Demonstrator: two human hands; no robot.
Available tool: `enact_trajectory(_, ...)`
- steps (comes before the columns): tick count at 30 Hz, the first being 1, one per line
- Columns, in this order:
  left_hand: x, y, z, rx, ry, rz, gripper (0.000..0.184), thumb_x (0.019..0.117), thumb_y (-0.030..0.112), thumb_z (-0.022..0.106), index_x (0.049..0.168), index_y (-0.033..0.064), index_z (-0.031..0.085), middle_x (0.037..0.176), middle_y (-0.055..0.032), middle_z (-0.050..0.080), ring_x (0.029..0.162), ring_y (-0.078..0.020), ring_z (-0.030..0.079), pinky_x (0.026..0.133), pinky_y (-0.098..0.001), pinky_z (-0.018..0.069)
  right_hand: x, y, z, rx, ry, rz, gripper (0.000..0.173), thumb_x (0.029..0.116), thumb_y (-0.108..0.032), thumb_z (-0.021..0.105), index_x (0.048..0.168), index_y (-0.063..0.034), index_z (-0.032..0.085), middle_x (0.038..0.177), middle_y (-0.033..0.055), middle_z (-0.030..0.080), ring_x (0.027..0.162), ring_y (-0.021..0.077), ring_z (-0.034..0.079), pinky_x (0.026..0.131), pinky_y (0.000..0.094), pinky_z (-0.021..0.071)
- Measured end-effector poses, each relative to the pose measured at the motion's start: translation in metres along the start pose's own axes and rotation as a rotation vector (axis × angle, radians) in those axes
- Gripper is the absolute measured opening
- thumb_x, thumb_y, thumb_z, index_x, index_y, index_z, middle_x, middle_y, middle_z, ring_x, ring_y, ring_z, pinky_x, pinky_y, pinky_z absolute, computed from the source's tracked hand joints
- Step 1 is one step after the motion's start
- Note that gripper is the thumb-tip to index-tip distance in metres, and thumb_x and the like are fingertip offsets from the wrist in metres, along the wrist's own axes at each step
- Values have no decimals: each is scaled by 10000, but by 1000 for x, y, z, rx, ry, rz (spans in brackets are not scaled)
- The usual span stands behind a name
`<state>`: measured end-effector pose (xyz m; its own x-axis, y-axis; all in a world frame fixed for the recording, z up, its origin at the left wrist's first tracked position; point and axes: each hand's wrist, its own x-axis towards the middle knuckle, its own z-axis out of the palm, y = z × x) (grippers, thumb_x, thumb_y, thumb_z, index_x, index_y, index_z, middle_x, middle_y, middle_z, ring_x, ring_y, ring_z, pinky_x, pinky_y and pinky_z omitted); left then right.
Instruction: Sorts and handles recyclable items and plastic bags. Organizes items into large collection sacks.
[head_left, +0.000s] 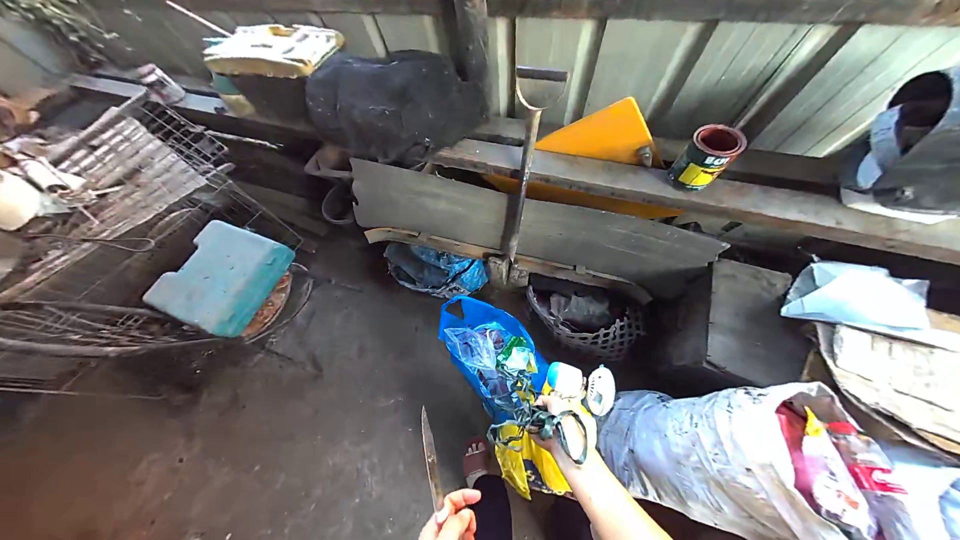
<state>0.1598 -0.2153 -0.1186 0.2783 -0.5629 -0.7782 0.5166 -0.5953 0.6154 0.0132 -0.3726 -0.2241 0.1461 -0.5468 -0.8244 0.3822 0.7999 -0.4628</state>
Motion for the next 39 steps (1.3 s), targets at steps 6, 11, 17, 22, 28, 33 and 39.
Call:
enact_trajectory(6, 85, 22, -27, 59, 86, 66, 277, 1047, 24, 357, 1154, -4, 610, 738, 17, 530, 481, -40, 432, 449, -178, 412, 43, -7, 19, -84, 38, -13, 90, 1013, -107, 513, 989, -50, 579, 792, 67, 572, 656, 138, 572, 544, 282, 492)
enact_trajectory(11, 182, -3, -31, 107, 106, 174, 256, 1043, 27, 403, 1153, 0, 631, 761, 2, 547, 502, -50, 456, 449, -179, 403, 129, 2, -6, -154, 96, 32, 96, 941, -2, 488, 1020, -51, 516, 712, 43, 520, 570, 119, 536, 504, 284, 472)
enact_trajectory(17, 302, -56, -1, 116, 56, 245, 235, 1055, 34, 441, 1152, -9, 651, 773, -22, 546, 504, -70, 449, 446, -191, 396, 235, 47, -71, -190, 75, 38, 102, 967, -33, 464, 1034, -71, 532, 707, 27, 535, 557, 98, 538, 486, 267, 464)
enact_trajectory(22, 400, -86, -4, 492, 139, 656, 316, 1052, 198, 498, 1255, 13, 655, 1035, -82, 648, 681, -102, 562, 607, -281, 489, 295, 26, -129, -440, 0, -143, 415, 919, 52, 466, 1321, -48, 483, 928, 54, 564, 727, 96, 568, 623, 280, 497)
enact_trajectory(28, 451, -83, -4, 859, 627, 1187, 264, 970, 93, 611, 1190, -14, 711, 1356, -372, 476, 1049, -501, 598, 848, -615, 523, 368, 29, -171, -786, -48, -236, 319, 903, 53, 524, 1212, -15, 566, 989, 95, 592, 815, 140, 574, 709, 336, 493)
enact_trajectory(33, 458, -71, -24, 983, 747, 1319, 239, 989, 99, 580, 1157, -19, 702, 1447, -362, 418, 1255, -596, 437, 997, -735, 365, 381, 24, -168, -948, -174, -351, 131, 938, 38, 534, 1026, -54, 566, 841, 45, 576, 702, 112, 552, 631, 295, 469)
enact_trajectory(39, 463, -57, -55, 1016, 732, 1220, 319, 1037, 165, 531, 1281, 6, 661, 1536, -344, 335, 1349, -608, 353, 1014, -795, 285, 388, 36, -158, -1015, -54, -445, 135, 991, -35, 594, 1122, -15, 618, 856, 116, 608, 687, 162, 556, 638, 339, 482)
